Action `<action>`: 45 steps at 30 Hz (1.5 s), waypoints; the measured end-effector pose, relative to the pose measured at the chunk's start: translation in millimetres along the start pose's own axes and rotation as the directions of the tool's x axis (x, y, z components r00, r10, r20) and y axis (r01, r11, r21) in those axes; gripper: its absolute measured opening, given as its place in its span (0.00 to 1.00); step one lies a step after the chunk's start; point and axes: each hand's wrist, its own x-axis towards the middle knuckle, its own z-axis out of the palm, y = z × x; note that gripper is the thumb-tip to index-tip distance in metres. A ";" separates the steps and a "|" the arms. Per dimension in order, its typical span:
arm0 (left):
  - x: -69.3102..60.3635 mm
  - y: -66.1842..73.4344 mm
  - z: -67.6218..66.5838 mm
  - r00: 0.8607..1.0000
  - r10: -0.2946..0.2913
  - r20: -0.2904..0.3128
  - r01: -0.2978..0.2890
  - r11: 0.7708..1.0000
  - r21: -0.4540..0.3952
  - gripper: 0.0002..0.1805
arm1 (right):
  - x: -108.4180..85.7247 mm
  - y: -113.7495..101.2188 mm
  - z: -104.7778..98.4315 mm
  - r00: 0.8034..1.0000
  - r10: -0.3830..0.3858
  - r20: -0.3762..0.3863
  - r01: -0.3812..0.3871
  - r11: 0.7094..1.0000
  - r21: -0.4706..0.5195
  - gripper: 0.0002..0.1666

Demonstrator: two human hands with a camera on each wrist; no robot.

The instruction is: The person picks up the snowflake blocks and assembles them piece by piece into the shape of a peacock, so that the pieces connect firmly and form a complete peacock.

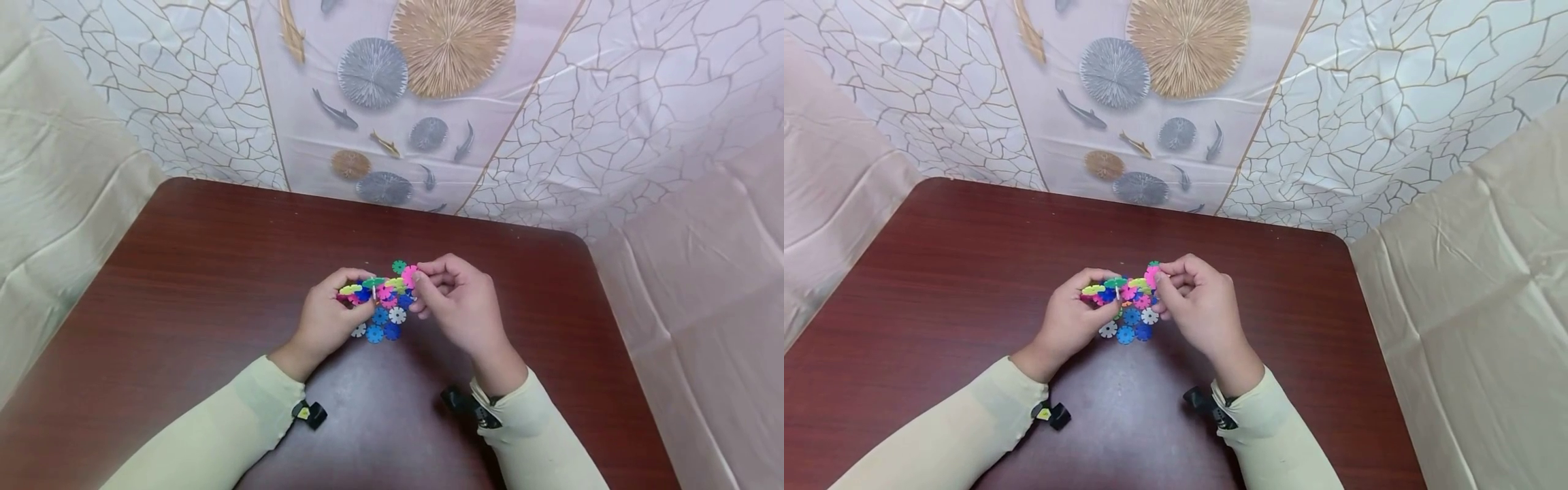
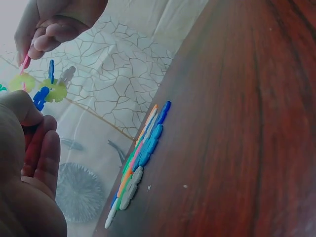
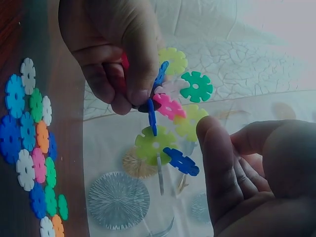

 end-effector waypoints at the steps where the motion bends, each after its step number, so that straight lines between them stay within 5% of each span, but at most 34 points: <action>1: -0.2 -0.1 0.3 1.000 0.008 -0.002 -0.008 1.000 0.009 0.23 | -0.1 -0.1 0.0 1.000 0.001 0.003 -0.001 1.000 -0.006 0.12; 10: -1.6 -1.2 2.1 0.998 0.057 -0.009 -0.057 0.998 0.041 0.23 | 0.3 1.4 1.0 1.000 0.001 0.029 0.000 1.000 -0.014 0.10; 28: -1.9 5.4 0.7 0.998 0.061 -0.031 -0.060 0.998 0.031 0.22 | 0.7 3.7 2.7 0.998 -0.035 0.051 0.037 0.998 -0.048 0.06; 36: -0.1 5.3 -2.2 1.000 0.006 -0.013 -0.006 1.000 -0.001 0.23 | 6.5 10.8 -4.4 0.999 -0.020 0.030 0.021 0.999 -0.033 0.13; 41: 3.0 2.3 -2.9 0.997 -0.073 -0.027 0.073 0.997 -0.021 0.22 | 17.8 29.2 -17.1 0.999 0.051 -0.020 -0.053 0.989 -0.137 0.10; 45: 5.7 -0.1 -4.2 0.993 -0.111 -0.044 0.109 0.993 -0.031 0.21 | 28.8 52.7 -22.1 0.985 0.171 0.024 -0.155 0.935 -0.319 0.11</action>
